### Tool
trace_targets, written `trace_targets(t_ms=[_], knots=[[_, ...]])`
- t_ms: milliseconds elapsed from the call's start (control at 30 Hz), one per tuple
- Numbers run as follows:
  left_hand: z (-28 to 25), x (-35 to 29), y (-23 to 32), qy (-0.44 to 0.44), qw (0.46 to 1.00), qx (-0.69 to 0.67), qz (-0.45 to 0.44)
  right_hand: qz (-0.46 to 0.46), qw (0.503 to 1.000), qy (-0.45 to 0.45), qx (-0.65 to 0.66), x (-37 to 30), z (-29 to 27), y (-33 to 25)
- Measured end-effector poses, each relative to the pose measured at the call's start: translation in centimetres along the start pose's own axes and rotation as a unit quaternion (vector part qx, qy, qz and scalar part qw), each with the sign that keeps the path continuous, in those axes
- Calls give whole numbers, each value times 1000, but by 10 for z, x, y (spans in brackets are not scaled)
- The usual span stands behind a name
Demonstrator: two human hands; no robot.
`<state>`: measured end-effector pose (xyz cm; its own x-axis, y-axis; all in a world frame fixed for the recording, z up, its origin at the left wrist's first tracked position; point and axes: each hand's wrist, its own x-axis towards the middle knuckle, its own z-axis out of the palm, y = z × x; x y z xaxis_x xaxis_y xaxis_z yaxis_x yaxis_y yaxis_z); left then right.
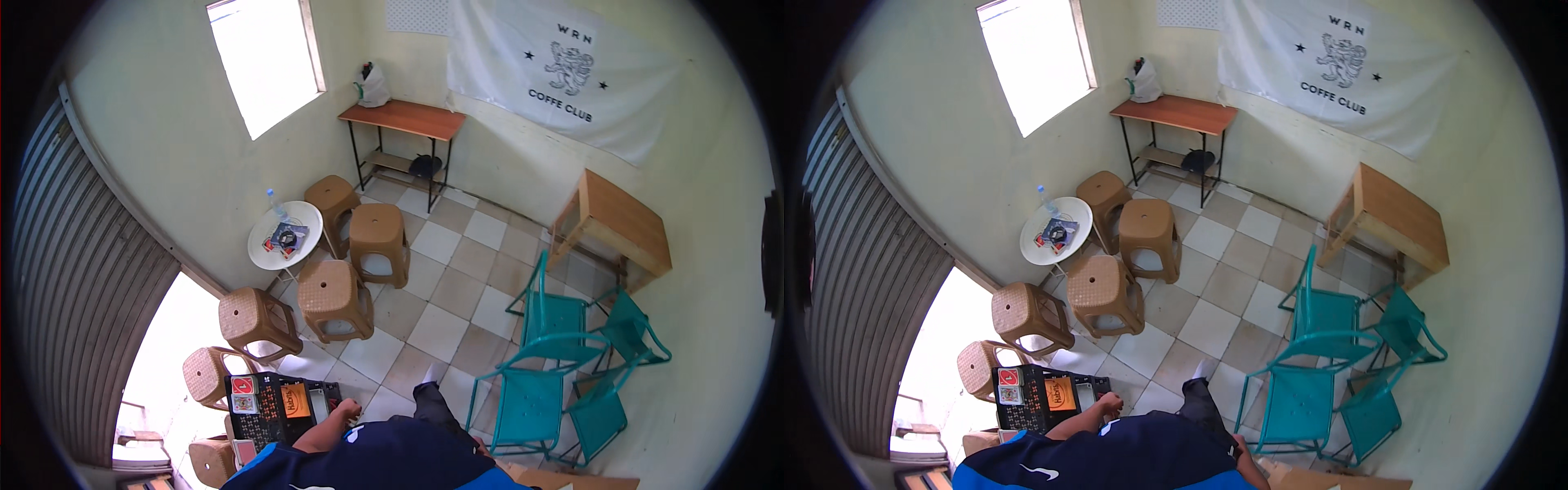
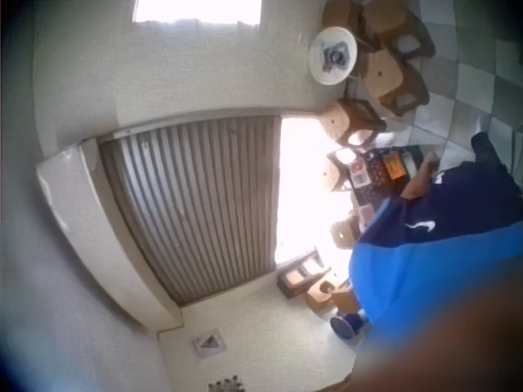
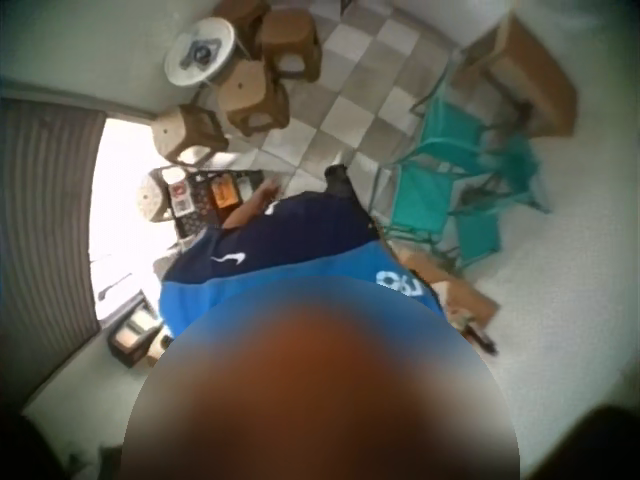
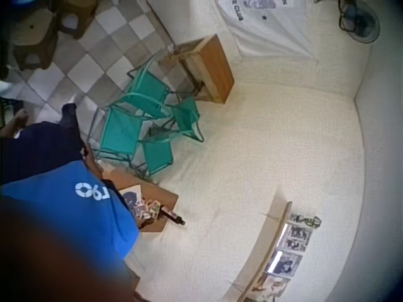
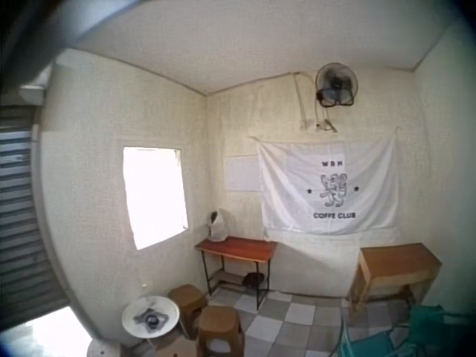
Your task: Arranging and stacking plastic stools around tables in a cafe seating area.
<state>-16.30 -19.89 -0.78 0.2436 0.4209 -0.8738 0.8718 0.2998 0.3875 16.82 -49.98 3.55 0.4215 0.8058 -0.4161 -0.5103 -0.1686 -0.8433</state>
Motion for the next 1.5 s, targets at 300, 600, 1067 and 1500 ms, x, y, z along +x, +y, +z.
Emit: trace_targets(t_ms=[300,600,1067,1500], knots=[[-60,26,123,30,985,-149,-81,288,897,65,-329,253,-17,-96],[-116,64,275,68,963,-261,-6,296,887,-8,-354,356,14,-143],[-204,224,299,34,988,-124,-82,302,886,27,-350,504,23,-214],[-354,278,436,136,938,-318,23,296,852,-28,-431,734,115,-338]])
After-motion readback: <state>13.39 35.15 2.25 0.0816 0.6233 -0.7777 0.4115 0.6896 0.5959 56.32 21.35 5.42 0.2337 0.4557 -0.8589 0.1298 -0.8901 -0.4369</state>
